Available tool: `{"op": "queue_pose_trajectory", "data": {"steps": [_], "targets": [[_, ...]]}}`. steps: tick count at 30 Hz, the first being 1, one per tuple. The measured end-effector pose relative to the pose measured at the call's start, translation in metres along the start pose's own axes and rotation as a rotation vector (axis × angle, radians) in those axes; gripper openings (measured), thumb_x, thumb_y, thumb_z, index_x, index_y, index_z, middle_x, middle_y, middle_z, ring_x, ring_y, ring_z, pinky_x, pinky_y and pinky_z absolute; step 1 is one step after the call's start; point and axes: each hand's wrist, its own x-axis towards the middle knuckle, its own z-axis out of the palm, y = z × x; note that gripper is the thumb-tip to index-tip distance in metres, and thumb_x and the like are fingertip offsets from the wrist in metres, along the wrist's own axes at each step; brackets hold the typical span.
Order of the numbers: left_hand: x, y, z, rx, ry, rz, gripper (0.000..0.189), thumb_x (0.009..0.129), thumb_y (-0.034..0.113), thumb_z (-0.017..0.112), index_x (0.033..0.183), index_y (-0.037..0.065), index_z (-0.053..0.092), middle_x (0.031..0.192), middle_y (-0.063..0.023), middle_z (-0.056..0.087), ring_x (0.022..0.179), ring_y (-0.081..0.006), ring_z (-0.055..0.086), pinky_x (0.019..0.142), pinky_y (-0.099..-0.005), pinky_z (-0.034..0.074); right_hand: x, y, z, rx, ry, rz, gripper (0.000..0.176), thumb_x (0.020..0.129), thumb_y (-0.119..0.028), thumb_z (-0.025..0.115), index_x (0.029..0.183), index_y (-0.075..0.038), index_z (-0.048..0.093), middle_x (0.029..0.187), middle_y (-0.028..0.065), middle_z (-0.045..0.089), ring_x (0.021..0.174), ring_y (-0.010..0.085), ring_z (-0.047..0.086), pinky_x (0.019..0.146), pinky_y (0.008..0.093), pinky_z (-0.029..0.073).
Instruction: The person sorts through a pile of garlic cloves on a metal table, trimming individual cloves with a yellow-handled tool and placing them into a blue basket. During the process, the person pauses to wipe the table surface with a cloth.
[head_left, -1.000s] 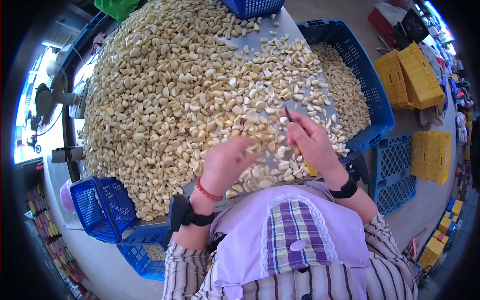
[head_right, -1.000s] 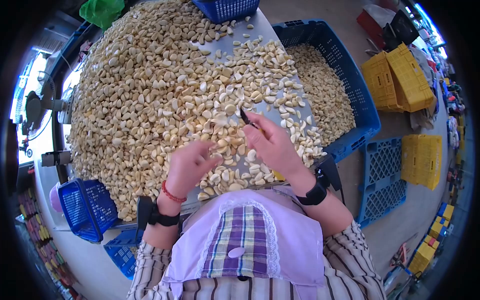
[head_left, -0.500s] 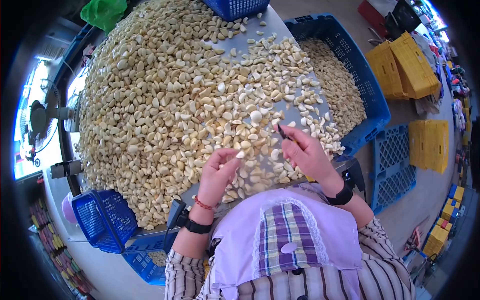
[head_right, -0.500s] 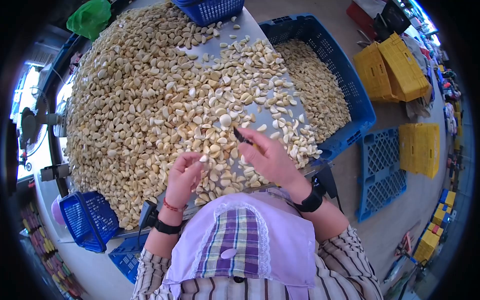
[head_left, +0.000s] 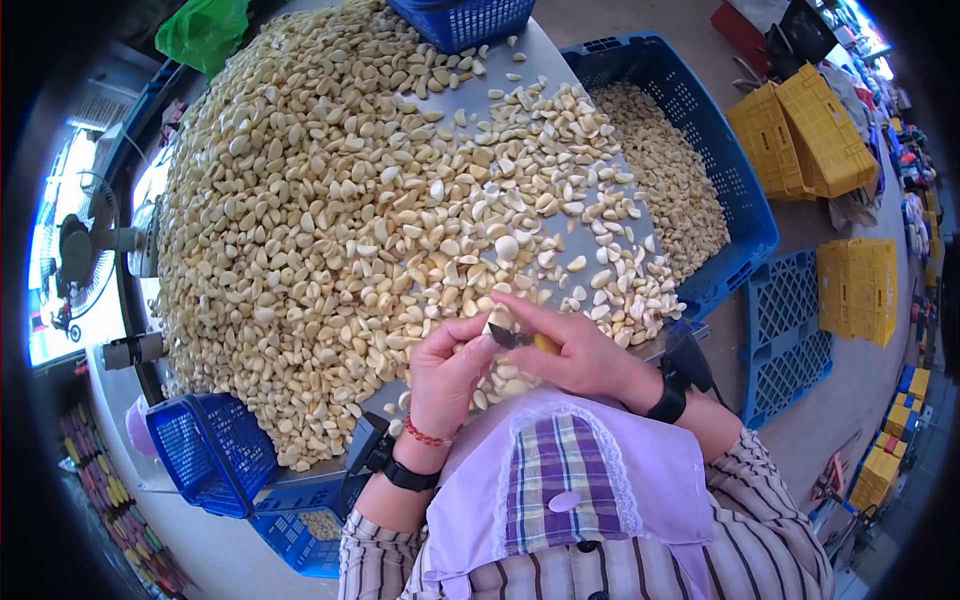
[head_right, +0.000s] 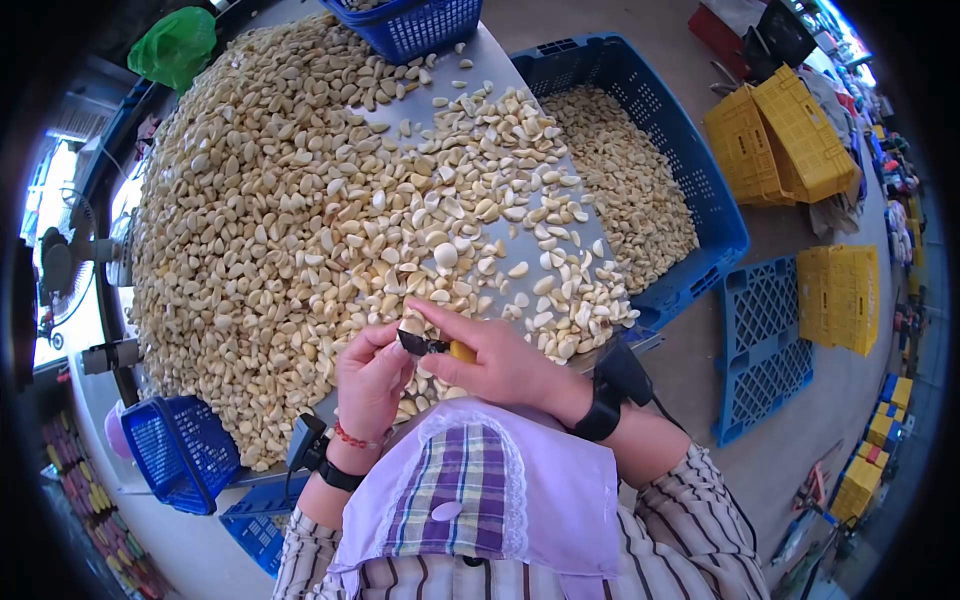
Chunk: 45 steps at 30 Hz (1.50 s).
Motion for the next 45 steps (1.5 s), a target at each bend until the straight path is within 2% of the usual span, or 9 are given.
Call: {"op": "queue_pose_trajectory", "data": {"steps": [2,14,24,30,33,34,38,40,45], "targets": [[0.001,0.006,0.005,0.293,0.043,0.049,0.017,0.085,0.005,0.064,0.101,0.002,0.061,0.082,-0.0037,0.063,0.056,-0.0057,0.051,0.046,-0.0179,0.036,0.001,0.009,0.001,0.225,0.003,0.0,0.057,0.091,-0.024,0.058,0.142,-0.009,0.036,0.093,0.0012,0.064,0.074,0.0087,0.053,0.067,0.0249,0.044],[0.007,0.001,0.01,0.13,0.046,0.11,0.01,0.083,0.002,0.066,0.09,0.003,0.06,0.076,0.0008,0.06,0.06,-0.0019,0.05,0.052,-0.0169,0.04,0.003,0.012,-0.009,0.638,-0.091,0.274,0.051,0.093,-0.022,0.055,0.141,-0.014,0.039,0.071,-0.0057,0.048,0.054,0.0017,0.04,0.048,0.0181,0.035],[0.006,0.004,0.008,0.587,0.044,0.428,0.01,0.076,-0.002,0.073,0.08,0.0,0.064,0.071,-0.0009,0.062,0.059,-0.0014,0.051,0.054,-0.0157,0.04,0.004,-0.002,-0.012,0.373,-0.082,0.144,0.055,0.092,-0.024,0.055,0.143,-0.015,0.035,0.071,-0.0047,0.05,0.058,0.0021,0.043,0.051,0.0181,0.037],[0.023,-0.013,-0.01,-0.676,-0.426,0.044,0.013,0.087,0.012,0.056,0.099,0.009,0.053,0.083,-0.014,0.064,0.054,-0.0128,0.053,0.045,-0.0209,0.042,0.006,0.008,-0.013,0.435,-0.029,0.222,0.053,0.093,-0.026,0.055,0.142,-0.016,0.037,0.069,-0.0036,0.05,0.054,0.0021,0.042,0.05,0.0175,0.037],[0.028,-0.001,-0.009,-0.709,-0.551,0.027,0.022,0.088,0.013,0.054,0.109,0.009,0.05,0.083,-0.015,0.063,0.054,-0.013,0.051,0.044,-0.0207,0.042,0.0,0.022,-0.034,0.695,0.166,0.24,0.047,0.095,-0.029,0.051,0.139,-0.013,0.042,0.068,-0.002,0.05,0.05,0.0032,0.042,0.046,0.0177,0.037],[0.026,0.005,-0.004,-0.496,-0.423,0.058,0.033,0.089,0.013,0.051,0.121,0.01,0.044,0.082,-0.0153,0.062,0.056,-0.014,0.054,0.045,-0.0205,0.042,-0.003,0.026,-0.047,0.768,0.245,0.239,0.045,0.096,-0.031,0.048,0.136,-0.011,0.044,0.068,-0.0016,0.05,0.048,0.0039,0.042,0.044,0.018,0.037],[0.048,-0.016,0.003,0.564,-0.24,-0.024,0.023,0.083,0.023,0.064,0.102,0.01,0.061,0.082,-0.0102,0.064,0.057,-0.0189,0.055,0.049,-0.0283,0.045,-0.019,0.032,-0.083,0.858,0.497,0.243,0.045,0.098,-0.035,0.044,0.132,-0.006,0.047,0.067,-0.0011,0.049,0.047,0.0051,0.043,0.042,0.0185,0.037],[0.06,-0.047,0.01,1.444,-0.423,0.578,0.02,0.079,0.024,0.068,0.089,0.007,0.064,0.078,-0.0089,0.062,0.061,-0.024,0.058,0.054,-0.0335,0.047,-0.025,0.038,-0.09,0.819,0.516,0.227,0.045,0.097,-0.035,0.045,0.131,-0.006,0.048,0.067,-0.0009,0.049,0.047,0.005,0.043,0.041,0.0188,0.037],[0.068,-0.066,0.0,1.64,-0.483,0.453,0.025,0.081,0.023,0.068,0.099,0.006,0.066,0.072,-0.0048,0.06,0.065,-0.0227,0.06,0.059,-0.032,0.049,-0.034,0.03,-0.08,0.651,0.571,0.224,0.045,0.097,-0.036,0.047,0.128,-0.004,0.05,0.068,-0.0014,0.048,0.05,0.0039,0.042,0.044,0.0177,0.036]]}}
